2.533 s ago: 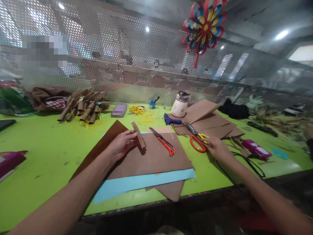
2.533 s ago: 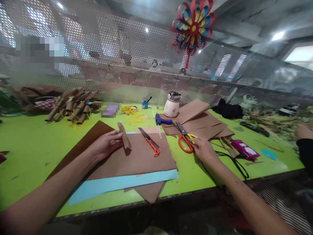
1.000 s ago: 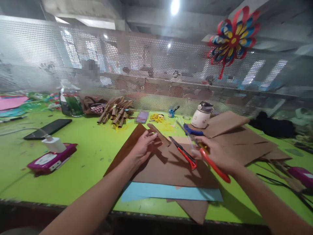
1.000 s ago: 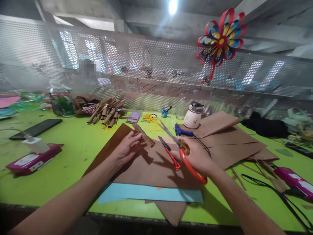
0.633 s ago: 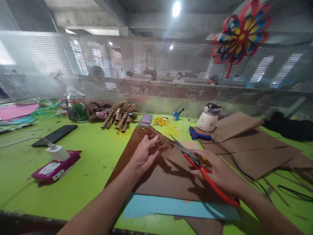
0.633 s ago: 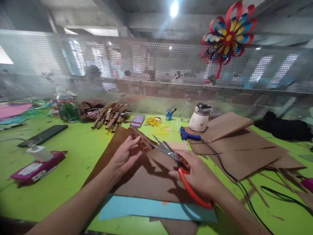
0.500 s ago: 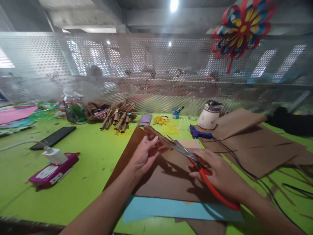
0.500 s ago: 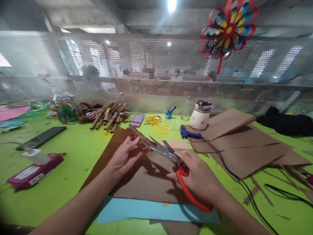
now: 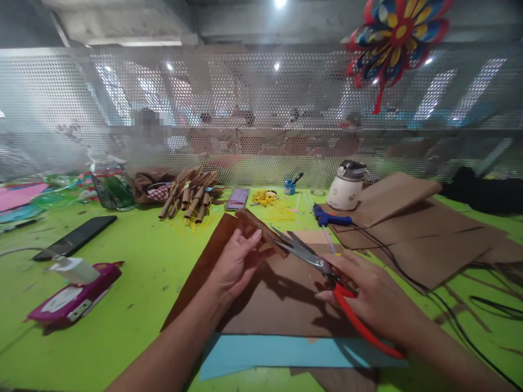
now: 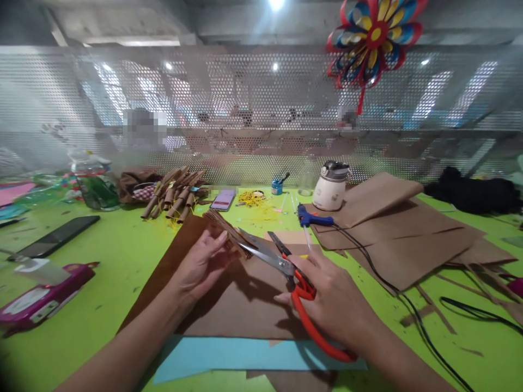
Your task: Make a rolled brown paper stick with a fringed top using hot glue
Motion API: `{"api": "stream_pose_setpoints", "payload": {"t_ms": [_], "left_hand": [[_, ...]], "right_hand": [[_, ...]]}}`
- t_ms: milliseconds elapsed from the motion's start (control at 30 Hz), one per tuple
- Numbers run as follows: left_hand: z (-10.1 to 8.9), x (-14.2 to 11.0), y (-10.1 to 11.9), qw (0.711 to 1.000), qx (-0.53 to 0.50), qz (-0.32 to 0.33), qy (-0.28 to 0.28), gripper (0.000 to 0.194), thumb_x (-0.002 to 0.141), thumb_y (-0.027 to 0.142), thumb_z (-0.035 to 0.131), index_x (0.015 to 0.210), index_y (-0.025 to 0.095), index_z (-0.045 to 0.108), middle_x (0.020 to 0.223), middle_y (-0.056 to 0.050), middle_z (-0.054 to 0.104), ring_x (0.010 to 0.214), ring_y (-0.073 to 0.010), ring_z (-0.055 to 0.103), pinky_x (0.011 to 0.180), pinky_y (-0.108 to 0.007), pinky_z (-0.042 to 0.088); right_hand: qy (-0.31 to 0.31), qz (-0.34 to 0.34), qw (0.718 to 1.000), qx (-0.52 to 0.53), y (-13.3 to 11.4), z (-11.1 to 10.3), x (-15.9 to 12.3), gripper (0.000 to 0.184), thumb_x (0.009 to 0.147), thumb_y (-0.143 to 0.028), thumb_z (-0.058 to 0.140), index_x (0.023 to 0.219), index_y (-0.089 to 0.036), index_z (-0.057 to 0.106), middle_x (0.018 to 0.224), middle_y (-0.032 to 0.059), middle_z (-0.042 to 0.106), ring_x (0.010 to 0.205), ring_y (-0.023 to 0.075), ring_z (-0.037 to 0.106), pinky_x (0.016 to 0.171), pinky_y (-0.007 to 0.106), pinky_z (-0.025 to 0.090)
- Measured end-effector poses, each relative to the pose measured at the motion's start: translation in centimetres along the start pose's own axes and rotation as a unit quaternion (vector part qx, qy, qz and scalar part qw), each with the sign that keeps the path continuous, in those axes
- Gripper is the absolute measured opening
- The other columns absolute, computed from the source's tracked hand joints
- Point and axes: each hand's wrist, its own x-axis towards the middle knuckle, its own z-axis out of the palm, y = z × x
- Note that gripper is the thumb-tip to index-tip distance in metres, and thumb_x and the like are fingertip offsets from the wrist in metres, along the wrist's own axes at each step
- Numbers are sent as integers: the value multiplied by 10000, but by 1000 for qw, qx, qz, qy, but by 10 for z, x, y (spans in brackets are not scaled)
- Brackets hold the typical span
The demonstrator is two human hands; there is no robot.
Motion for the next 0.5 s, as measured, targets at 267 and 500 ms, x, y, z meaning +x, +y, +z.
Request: {"api": "stream_pose_setpoints", "payload": {"t_ms": [267, 500], "left_hand": [[1, -1, 0, 1000, -7, 9, 1, 285, 743, 139, 727, 962, 220, 562, 948, 19, 675, 765, -106, 646, 697, -264, 557], [1, 0, 1, 1000, 6, 21, -9, 266, 758, 147, 715, 972, 213, 570, 978, 7, 679, 796, -124, 649, 707, -291, 560]], "right_hand": [[4, -2, 1000, -3, 0, 1, -2, 414, 826, -469, 610, 1157, -222, 579, 980, 91, 604, 800, 219, 602, 730, 359, 515], [19, -10, 1000, -3, 2, 3, -5, 411, 822, -476, 618, 1148, -226, 598, 939, 82, 618, 788, 218, 618, 727, 348, 522]]}}
